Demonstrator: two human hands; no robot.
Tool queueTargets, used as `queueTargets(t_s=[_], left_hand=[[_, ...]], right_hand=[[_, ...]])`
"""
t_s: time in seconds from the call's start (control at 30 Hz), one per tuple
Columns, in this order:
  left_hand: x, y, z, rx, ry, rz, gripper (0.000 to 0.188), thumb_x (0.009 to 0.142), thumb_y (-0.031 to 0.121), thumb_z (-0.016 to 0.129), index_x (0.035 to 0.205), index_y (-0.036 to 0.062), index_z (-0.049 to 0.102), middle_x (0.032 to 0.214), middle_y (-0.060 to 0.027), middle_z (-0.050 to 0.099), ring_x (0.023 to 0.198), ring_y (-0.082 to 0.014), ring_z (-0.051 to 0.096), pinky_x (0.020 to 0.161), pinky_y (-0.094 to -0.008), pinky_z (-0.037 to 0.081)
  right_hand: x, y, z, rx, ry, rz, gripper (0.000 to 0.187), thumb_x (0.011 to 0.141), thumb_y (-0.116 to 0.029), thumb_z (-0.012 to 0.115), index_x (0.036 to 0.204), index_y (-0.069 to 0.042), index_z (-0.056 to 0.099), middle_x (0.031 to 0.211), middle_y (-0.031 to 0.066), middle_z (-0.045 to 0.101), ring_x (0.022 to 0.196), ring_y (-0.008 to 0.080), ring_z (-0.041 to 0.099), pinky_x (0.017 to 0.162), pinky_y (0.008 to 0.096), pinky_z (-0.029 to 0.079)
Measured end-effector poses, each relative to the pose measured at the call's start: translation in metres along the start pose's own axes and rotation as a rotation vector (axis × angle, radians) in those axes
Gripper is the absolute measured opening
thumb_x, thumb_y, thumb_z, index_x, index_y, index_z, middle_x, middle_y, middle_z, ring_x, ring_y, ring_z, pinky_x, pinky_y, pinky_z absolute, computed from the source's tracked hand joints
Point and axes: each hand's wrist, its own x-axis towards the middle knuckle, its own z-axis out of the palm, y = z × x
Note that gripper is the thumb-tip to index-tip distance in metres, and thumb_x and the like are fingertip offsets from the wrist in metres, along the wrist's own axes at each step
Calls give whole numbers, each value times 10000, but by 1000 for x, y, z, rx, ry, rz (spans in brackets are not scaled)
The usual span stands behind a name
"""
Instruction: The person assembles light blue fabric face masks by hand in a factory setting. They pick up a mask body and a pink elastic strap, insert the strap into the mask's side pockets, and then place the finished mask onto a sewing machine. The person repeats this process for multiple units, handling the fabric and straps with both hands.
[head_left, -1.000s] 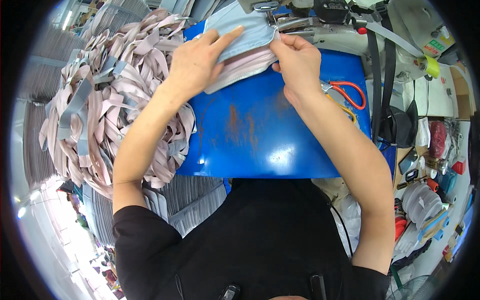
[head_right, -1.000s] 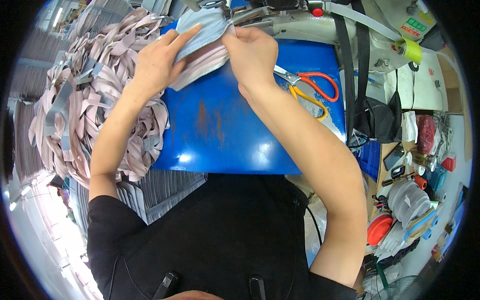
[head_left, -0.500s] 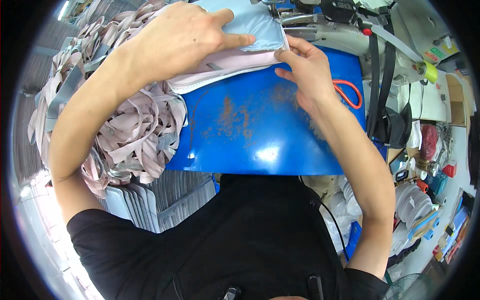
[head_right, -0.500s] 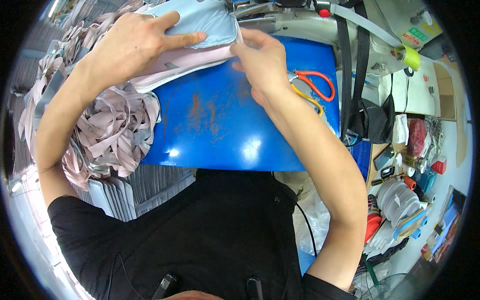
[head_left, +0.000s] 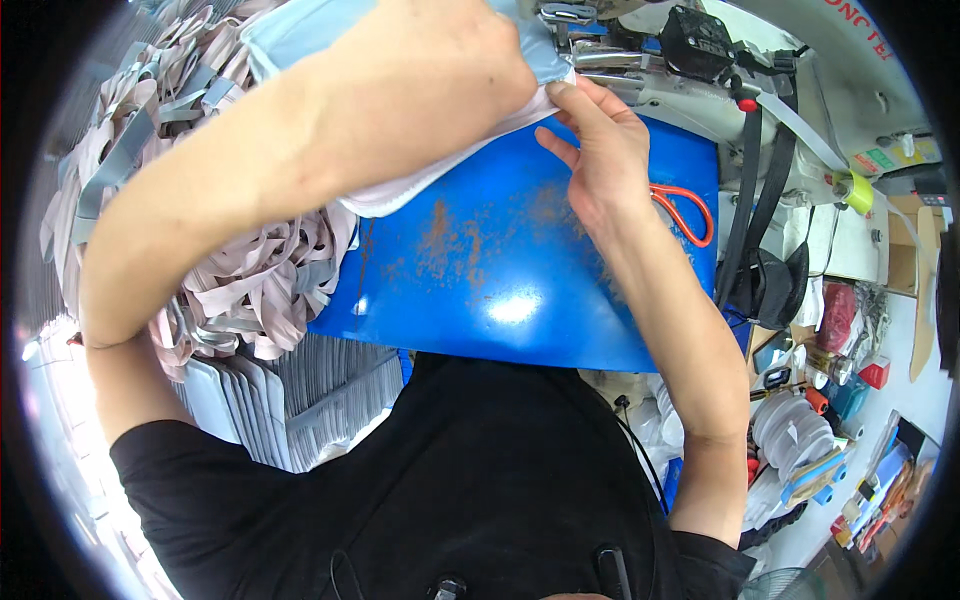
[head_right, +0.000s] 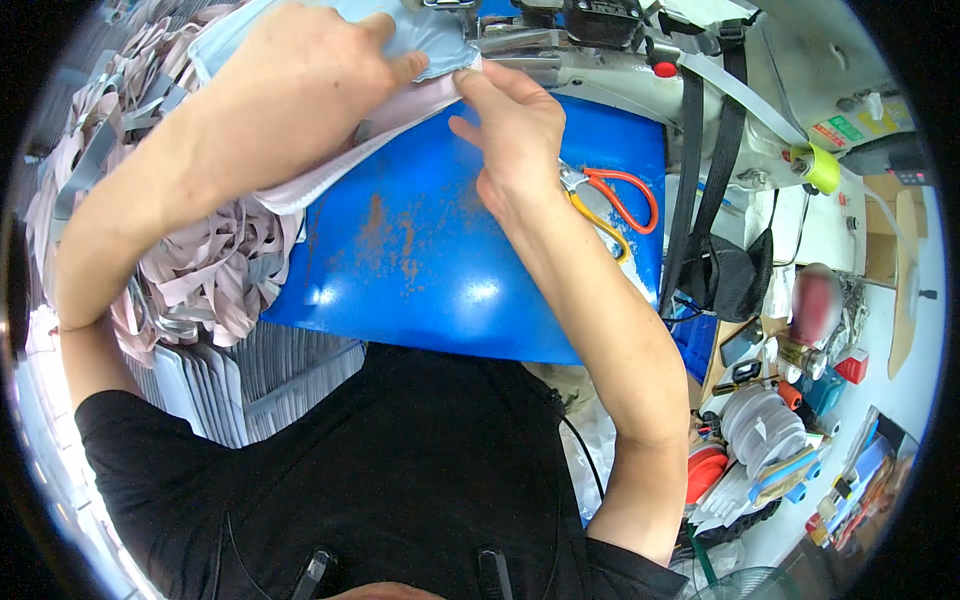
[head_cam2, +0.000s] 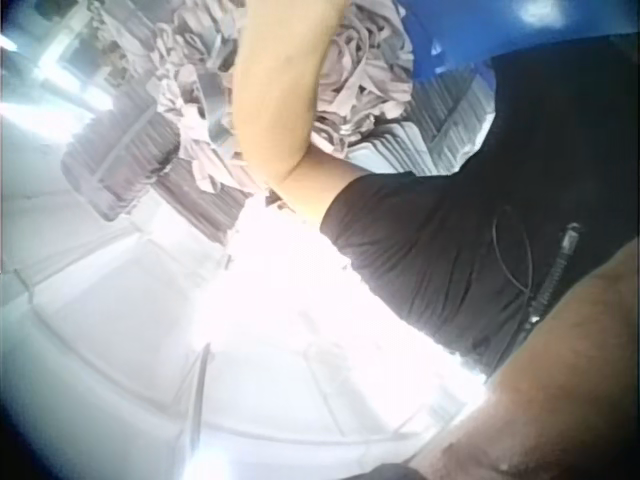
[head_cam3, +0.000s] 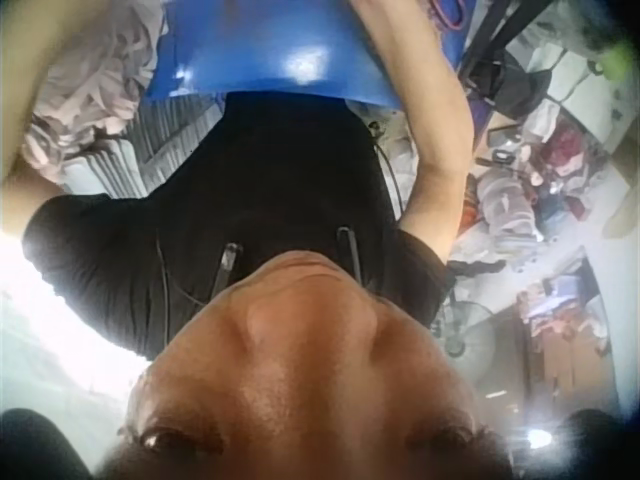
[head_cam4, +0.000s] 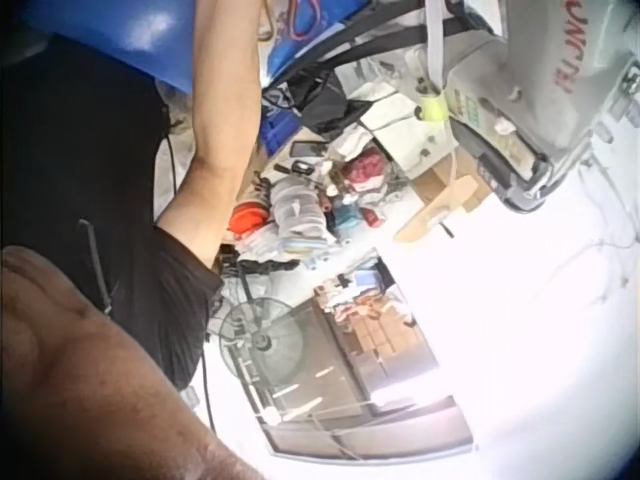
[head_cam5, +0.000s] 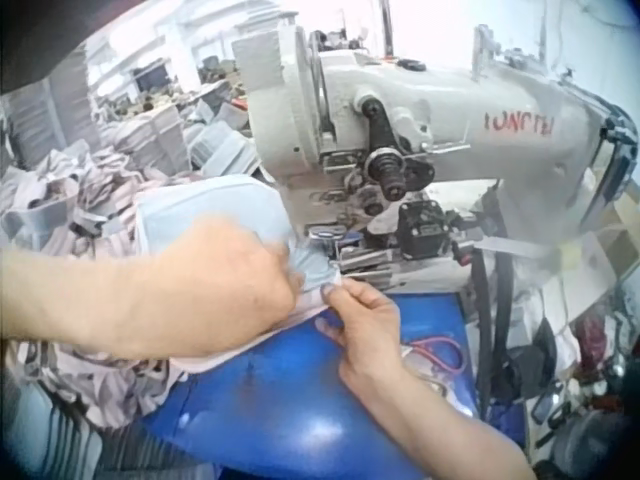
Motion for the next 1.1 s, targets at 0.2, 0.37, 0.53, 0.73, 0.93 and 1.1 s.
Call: queueTargets(t_s=[0.2, 0.37, 0.53, 0.73, 0.93, 1.1], left_hand=[[12, 47, 12, -26, 114, -145, 278, 800, 115, 689, 1046, -13, 704, 816, -136, 697, 649, -288, 727, 586, -368, 577], [31, 72, 24, -153, 192, -292, 204, 782, 94, 661, 940, -34, 656, 772, -145, 698, 659, -294, 734, 557, -390, 571], [46, 84, 36, -254, 222, -438, 233, 777, 103, 648, 951, -51, 638, 793, -181, 707, 673, -321, 727, 600, -390, 579], [19, 112, 39, -572, 400, -589, 336, 735, 91, 694, 1052, -12, 659, 1074, -186, 714, 889, -351, 703, 770, -401, 572], [-10, 134, 71, -629, 648, -367, 391, 680, -40, 703, 1068, -5, 668, 1101, -137, 718, 916, -328, 663, 803, -400, 554], [1, 114, 64, -509, 721, -230, 302, 696, 27, 702, 991, -22, 664, 949, -109, 676, 866, -257, 635, 682, -335, 547]], right_hand=[[-3, 3, 0, 129, 5, -61, 179, 920, -51, 730, 1094, -12, 731, 1023, 76, 735, 921, 158, 683, 794, 353, 583], [-2, 12, -5, 244, -48, -67, 234, 932, -76, 743, 1144, 20, 719, 1043, 102, 739, 888, 149, 694, 780, 307, 585], [-16, 11, -12, 129, -94, -144, 307, 933, -117, 761, 1185, 49, 706, 1048, 110, 740, 852, 128, 687, 755, 286, 568], [-48, 18, -57, -551, -118, -466, 299, 913, -80, 710, 1190, 34, 721, 1001, 76, 724, 825, 114, 681, 694, 274, 561], [-76, 8, -58, -324, -141, -123, 273, 929, -71, 685, 1178, 31, 725, 976, 65, 711, 766, 81, 675, 631, 233, 581], [-69, 8, -48, -144, -154, -100, 227, 978, -89, 664, 1163, 26, 729, 961, 61, 710, 763, 84, 682, 639, 235, 603]])
